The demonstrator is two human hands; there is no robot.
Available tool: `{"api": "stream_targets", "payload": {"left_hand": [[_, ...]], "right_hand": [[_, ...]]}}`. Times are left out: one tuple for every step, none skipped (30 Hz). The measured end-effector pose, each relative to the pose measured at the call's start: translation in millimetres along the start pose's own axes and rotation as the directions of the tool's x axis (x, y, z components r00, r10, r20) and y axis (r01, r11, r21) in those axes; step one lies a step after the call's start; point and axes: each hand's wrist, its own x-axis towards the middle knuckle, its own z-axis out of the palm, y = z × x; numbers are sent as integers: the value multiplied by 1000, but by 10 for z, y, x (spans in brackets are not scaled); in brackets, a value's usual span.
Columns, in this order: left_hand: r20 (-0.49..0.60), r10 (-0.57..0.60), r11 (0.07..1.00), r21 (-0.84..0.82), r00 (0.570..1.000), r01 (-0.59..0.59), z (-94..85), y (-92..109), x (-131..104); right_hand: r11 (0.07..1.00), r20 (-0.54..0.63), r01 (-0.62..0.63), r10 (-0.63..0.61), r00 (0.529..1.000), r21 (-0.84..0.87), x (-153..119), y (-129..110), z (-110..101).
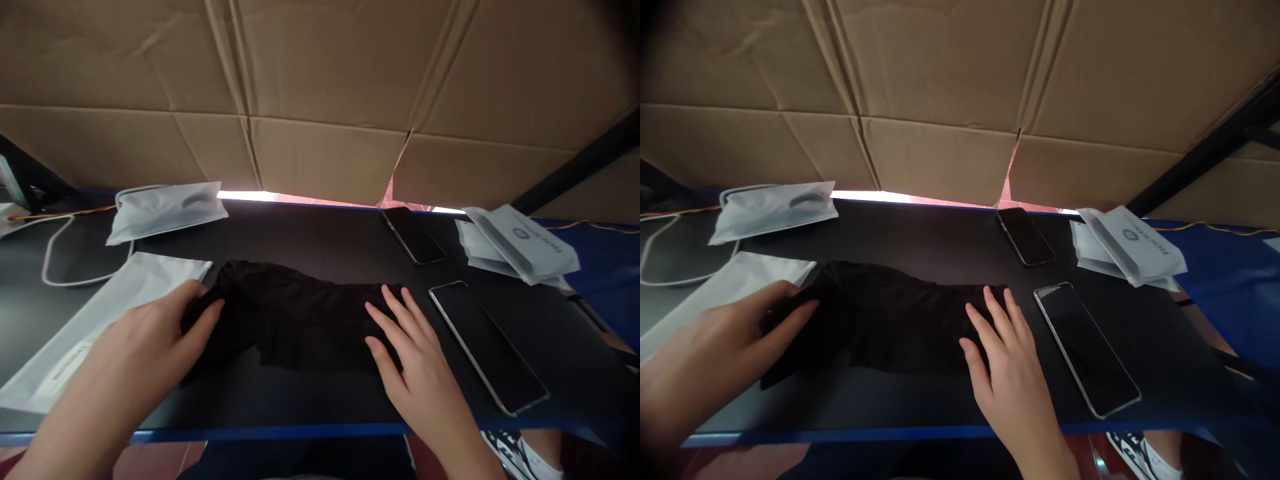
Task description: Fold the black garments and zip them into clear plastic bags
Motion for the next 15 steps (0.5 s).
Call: {"api": "stream_targets", "payload": {"left_hand": [[-27, 5, 999, -41, 1000, -6, -60, 88, 9], [-65, 12, 996, -88, 998, -18, -110, 195, 13], [-94, 28, 989, -143, 995, -41, -143, 324, 12], [-140, 46, 978, -195, 989, -73, -151, 473, 6], [-138, 73, 963, -247, 988, -105, -131, 638, -3], [-105, 121, 948, -282, 987, -146, -85, 808, -15], [-81, 173, 936, -296, 982, -189, -16, 971, -27], [-5, 231, 929, -296, 973, -222, 65, 1115, -37], [55, 286, 918, -304, 957, -257, 147, 1230, -45], [107, 327, 908, -312, 939, -280, 220, 1309, -48], [147, 354, 898, -330, 924, -292, 274, 1351, -46], [155, 367, 888, -353, 917, -295, 305, 1357, -39], [129, 367, 879, -371, 921, -299, 313, 1335, -27], [70, 358, 875, -374, 931, -308, 304, 1294, -11], [-4, 351, 872, -364, 936, -328, 286, 1243, 6]], "right_hand": [[1000, 2, 1, -1, 1000, -2, -1, -3, -2], [1000, 6, 1, -1, 1000, -3, -2, -5, -4], [1000, 5, 4, -4, 1000, -2, -2, -7, -5], [1000, 1, 10, -10, 1000, -2, -2, -8, -5], [1000, -7, 18, -18, 1000, -3, -2, -7, -5], [1000, -20, 30, -30, 999, -5, -1, -5, -4], [999, -32, 41, -41, 999, -7, 0, -3, -3], [999, -43, 49, -50, 998, -8, 2, 0, -1], [999, -49, 54, -54, 997, -7, 3, 4, 0], [999, -49, 53, -53, 997, -6, 4, 6, 1], [999, -48, 49, -49, 998, -4, 5, 9, 1], [999, -46, 46, -46, 998, -3, 6, 10, 0], [999, -45, 45, -45, 998, -3, 7, 10, -2], [999, -46, 45, -46, 998, -3, 9, 10, -4], [999, -44, 46, -46, 998, -2, 10, 11, -7]]}}
